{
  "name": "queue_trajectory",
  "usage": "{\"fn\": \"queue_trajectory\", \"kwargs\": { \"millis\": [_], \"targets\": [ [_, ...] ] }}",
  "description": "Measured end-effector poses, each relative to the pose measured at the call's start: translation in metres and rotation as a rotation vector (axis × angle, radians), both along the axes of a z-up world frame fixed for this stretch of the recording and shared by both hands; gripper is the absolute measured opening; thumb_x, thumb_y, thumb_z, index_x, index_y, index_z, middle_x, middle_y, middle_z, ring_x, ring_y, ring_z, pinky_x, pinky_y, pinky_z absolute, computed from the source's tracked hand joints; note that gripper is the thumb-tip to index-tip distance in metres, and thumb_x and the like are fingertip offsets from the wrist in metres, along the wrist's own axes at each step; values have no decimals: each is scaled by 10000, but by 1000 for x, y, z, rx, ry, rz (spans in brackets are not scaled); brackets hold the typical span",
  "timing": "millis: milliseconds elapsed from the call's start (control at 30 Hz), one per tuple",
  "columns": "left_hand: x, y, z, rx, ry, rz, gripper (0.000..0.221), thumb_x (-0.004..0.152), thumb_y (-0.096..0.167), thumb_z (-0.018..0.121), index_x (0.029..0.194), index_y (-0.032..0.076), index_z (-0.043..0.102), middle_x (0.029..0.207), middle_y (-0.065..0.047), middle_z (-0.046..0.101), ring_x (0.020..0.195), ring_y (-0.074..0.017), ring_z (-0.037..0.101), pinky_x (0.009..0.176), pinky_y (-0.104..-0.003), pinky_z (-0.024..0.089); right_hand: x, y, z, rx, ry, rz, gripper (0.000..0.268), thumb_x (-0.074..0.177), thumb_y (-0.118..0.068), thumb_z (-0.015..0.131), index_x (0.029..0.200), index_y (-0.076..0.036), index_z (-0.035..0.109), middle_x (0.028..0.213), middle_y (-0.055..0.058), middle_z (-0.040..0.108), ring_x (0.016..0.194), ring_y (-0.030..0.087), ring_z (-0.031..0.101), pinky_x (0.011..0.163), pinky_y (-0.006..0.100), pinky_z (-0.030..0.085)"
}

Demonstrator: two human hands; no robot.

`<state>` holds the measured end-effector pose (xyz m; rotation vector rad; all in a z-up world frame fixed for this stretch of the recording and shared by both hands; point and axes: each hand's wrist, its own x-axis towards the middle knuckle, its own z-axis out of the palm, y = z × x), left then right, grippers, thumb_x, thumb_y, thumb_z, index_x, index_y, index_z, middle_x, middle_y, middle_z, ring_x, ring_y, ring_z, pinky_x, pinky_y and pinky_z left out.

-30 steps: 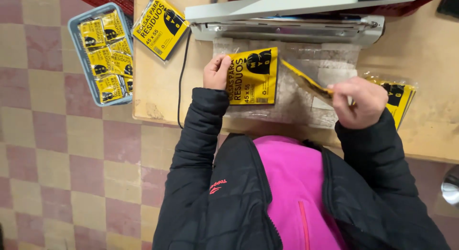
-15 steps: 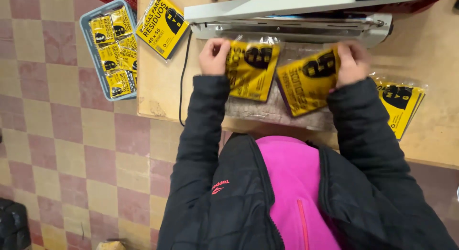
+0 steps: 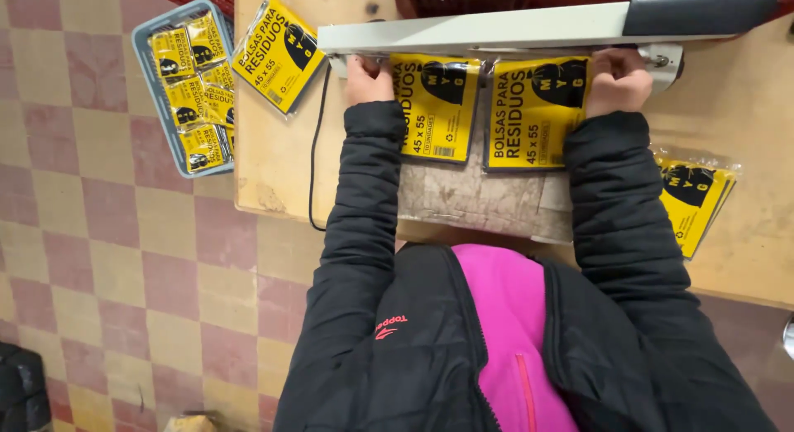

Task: The person repeatedly places yellow-labeled plastic bags into a heat-sealing machine, closes the lid to seal them, and then removes the sealed packs. Sealed items are stacked on the table or placed into a red basket. The process is repeated for multiple units throughout the clip.

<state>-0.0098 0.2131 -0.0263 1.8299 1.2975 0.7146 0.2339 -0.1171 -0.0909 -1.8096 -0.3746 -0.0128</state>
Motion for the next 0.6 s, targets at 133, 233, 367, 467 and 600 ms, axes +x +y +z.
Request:
{"fn": "queue_trajectory", "kwargs": {
  "millis": [133, 233, 367, 467, 600],
  "targets": [
    [6, 4, -2, 34, 63, 27, 273, 832, 241, 776, 929, 68, 589, 742, -96, 673, 704, -322, 665, 703, -414, 535, 7, 3, -21, 143, 126, -35, 52, 975, 30, 666, 955, 17, 712, 892, 71, 734, 813, 142, 688, 755, 274, 572],
    [3, 4, 5, 24, 78, 9, 266, 838, 263, 763, 922, 80, 590, 731, -84, 665, 708, -329, 657, 706, -432, 529, 5, -2, -13, 105, 102, -40, 38, 983, 29, 652, 978, 9, 684, 892, 69, 726, 818, 142, 687, 766, 280, 572],
    [-9, 9, -3, 178, 220, -99, 243, 810, 228, 783, 799, 92, 581, 686, -77, 630, 739, -340, 588, 705, -470, 490, -14, -17, 46, -245, -63, 10, 178, 938, 3, 688, 1104, -11, 626, 896, 99, 732, 828, 194, 719, 782, 319, 578],
    [-19, 15, -11, 196, 214, -183, 193, 802, 172, 748, 815, 97, 570, 717, -72, 624, 775, -344, 561, 726, -469, 483, -21, -30, 42, -463, -114, 36, 321, 896, -25, 757, 1173, -34, 595, 887, 116, 735, 823, 253, 731, 769, 367, 576],
    [-17, 19, -18, 192, 198, -182, 183, 779, 166, 751, 815, 101, 584, 738, -68, 648, 794, -349, 572, 729, -467, 483, -28, -28, 54, -497, -141, 11, 311, 898, -29, 753, 1162, -65, 592, 904, 113, 746, 846, 267, 758, 785, 382, 600]
  ]
}}
